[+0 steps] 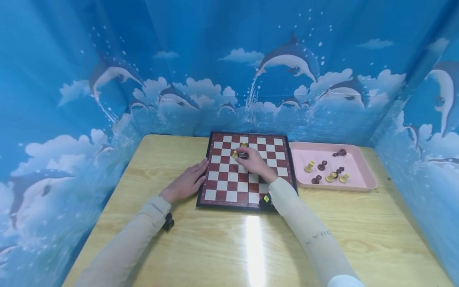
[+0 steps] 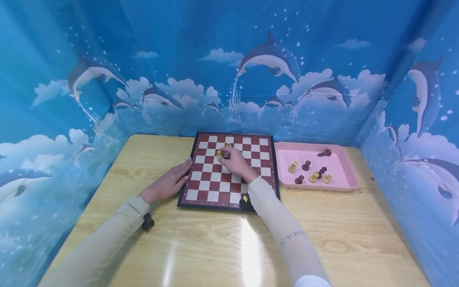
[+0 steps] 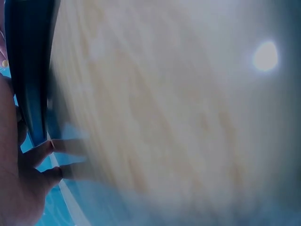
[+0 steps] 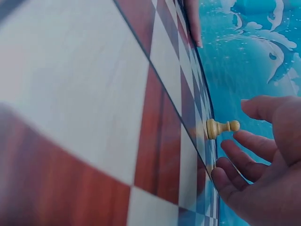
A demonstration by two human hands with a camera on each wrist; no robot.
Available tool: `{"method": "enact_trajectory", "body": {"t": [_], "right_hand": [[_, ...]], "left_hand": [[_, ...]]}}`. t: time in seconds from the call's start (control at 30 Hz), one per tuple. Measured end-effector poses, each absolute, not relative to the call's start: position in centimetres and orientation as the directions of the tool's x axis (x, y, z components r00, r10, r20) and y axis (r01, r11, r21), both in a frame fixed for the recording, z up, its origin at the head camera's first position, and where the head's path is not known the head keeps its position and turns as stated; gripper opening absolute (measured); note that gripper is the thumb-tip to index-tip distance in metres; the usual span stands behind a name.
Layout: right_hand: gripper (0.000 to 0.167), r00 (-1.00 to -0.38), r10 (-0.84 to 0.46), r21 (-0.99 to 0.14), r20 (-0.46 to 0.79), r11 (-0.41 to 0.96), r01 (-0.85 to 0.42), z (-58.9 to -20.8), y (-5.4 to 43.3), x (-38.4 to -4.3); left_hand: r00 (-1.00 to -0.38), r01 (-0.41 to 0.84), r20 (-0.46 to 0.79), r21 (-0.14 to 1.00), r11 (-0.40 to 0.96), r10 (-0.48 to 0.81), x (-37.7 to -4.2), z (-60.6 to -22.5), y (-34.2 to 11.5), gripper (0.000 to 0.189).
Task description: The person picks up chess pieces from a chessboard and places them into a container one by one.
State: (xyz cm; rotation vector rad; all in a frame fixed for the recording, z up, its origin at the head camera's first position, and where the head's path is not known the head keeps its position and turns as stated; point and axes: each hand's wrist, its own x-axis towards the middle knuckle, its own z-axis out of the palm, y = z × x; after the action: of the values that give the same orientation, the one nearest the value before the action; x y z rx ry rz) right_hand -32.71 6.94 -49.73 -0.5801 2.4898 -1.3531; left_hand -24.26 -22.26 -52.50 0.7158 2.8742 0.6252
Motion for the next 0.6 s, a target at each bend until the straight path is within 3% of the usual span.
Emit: {"method": "enact_trajectory", "body": {"t": [0.6], "right_hand": [[0.022,-0.903,-0.427,-0.792,-0.042,0.565,-0.23,-49.49,6.2,-33.46]], "left_hand": [[-0.889,0.41,-0.016,0.417,0.811,0.458,-24.2,-52.47,-22.24,0.061]]}}
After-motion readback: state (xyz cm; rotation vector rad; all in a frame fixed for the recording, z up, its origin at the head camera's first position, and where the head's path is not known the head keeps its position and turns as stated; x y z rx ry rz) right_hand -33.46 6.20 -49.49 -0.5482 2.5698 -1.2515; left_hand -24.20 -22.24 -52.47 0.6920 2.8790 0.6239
